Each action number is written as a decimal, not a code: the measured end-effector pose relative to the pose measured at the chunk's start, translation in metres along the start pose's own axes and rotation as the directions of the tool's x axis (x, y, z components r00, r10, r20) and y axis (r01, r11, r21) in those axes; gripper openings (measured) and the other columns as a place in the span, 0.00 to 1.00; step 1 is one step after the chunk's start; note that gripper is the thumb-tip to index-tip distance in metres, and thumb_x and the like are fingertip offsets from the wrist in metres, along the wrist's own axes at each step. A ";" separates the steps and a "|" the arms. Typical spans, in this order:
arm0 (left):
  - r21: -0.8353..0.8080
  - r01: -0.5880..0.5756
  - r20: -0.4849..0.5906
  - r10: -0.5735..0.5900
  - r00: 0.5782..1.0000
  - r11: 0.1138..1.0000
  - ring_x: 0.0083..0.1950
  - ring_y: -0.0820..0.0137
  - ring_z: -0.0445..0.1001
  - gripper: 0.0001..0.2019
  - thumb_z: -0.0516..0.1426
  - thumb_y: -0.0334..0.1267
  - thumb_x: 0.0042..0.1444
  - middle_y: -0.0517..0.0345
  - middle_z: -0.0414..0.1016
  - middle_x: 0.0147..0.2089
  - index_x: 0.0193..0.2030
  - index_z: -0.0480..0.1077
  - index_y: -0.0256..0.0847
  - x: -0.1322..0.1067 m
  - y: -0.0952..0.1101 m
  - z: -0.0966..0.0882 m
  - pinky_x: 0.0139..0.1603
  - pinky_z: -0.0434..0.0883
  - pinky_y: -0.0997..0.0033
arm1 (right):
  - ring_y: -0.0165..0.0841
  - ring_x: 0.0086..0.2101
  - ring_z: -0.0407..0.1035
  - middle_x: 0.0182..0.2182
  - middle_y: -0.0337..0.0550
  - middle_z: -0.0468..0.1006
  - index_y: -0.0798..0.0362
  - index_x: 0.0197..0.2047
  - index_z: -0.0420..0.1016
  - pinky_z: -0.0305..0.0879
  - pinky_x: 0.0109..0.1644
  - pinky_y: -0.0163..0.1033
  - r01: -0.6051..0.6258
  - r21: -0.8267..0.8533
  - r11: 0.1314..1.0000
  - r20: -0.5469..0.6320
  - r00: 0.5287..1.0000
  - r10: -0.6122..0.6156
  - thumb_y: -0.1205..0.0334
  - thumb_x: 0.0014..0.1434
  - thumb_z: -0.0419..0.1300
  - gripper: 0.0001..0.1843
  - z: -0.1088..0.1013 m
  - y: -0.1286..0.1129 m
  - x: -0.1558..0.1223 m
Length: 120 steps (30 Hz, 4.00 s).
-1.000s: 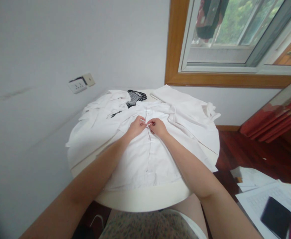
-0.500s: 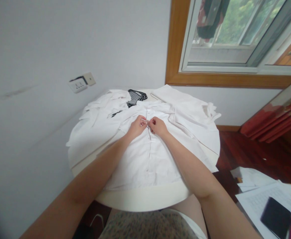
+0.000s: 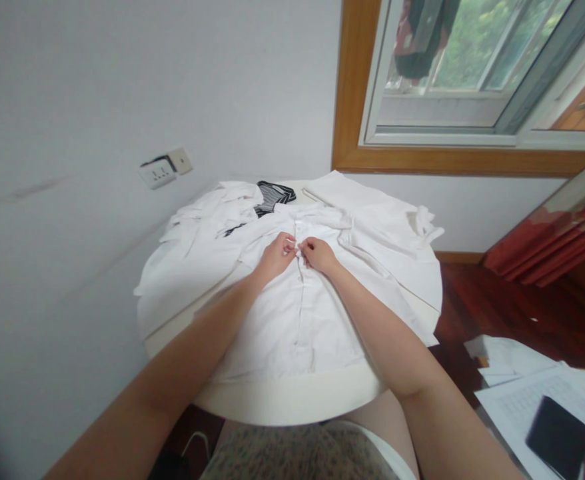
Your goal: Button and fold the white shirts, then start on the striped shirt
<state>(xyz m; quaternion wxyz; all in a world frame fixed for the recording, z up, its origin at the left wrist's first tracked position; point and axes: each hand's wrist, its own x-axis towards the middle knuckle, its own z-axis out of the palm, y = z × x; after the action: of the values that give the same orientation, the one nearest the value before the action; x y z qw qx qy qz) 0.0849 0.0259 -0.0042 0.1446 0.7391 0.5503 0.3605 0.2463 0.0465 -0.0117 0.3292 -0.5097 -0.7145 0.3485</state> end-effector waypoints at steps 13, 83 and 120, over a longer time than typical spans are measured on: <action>0.351 -0.048 -0.081 0.081 0.993 0.935 0.54 0.61 0.70 0.12 0.51 0.31 0.60 0.49 0.76 0.48 0.48 0.70 0.41 0.001 -0.007 -0.019 0.60 0.63 0.59 | 0.37 0.39 0.75 0.39 0.48 0.81 0.54 0.44 0.79 0.68 0.44 0.39 0.017 -0.340 0.940 -0.222 0.970 -0.097 0.62 0.65 0.49 0.16 -0.025 -0.021 -0.021; 0.253 -0.169 0.248 0.104 0.963 0.953 0.43 0.65 0.74 0.08 0.59 0.36 0.58 0.50 0.75 0.42 0.43 0.74 0.38 -0.023 0.032 -0.014 0.49 0.70 0.66 | 0.27 0.21 0.68 0.18 0.36 0.74 0.56 0.25 0.75 0.64 0.28 0.29 -0.219 -0.013 0.976 0.179 0.959 0.218 0.72 0.53 0.60 0.08 -0.052 -0.029 -0.033; 0.014 0.012 0.299 -0.016 0.954 1.000 0.38 0.69 0.77 0.08 0.58 0.34 0.55 0.52 0.81 0.35 0.33 0.80 0.37 -0.005 0.007 -0.012 0.42 0.70 0.74 | 0.25 0.21 0.69 0.18 0.37 0.75 0.56 0.24 0.75 0.70 0.28 0.28 -0.285 0.297 0.911 0.279 0.939 0.203 0.71 0.53 0.65 0.07 -0.029 -0.026 -0.032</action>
<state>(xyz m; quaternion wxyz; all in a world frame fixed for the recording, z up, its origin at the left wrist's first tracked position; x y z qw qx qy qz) 0.0812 0.0166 0.0068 0.2242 0.7821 0.5295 0.2401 0.2658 0.0139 0.0224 0.2745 -0.4863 -0.6100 0.5622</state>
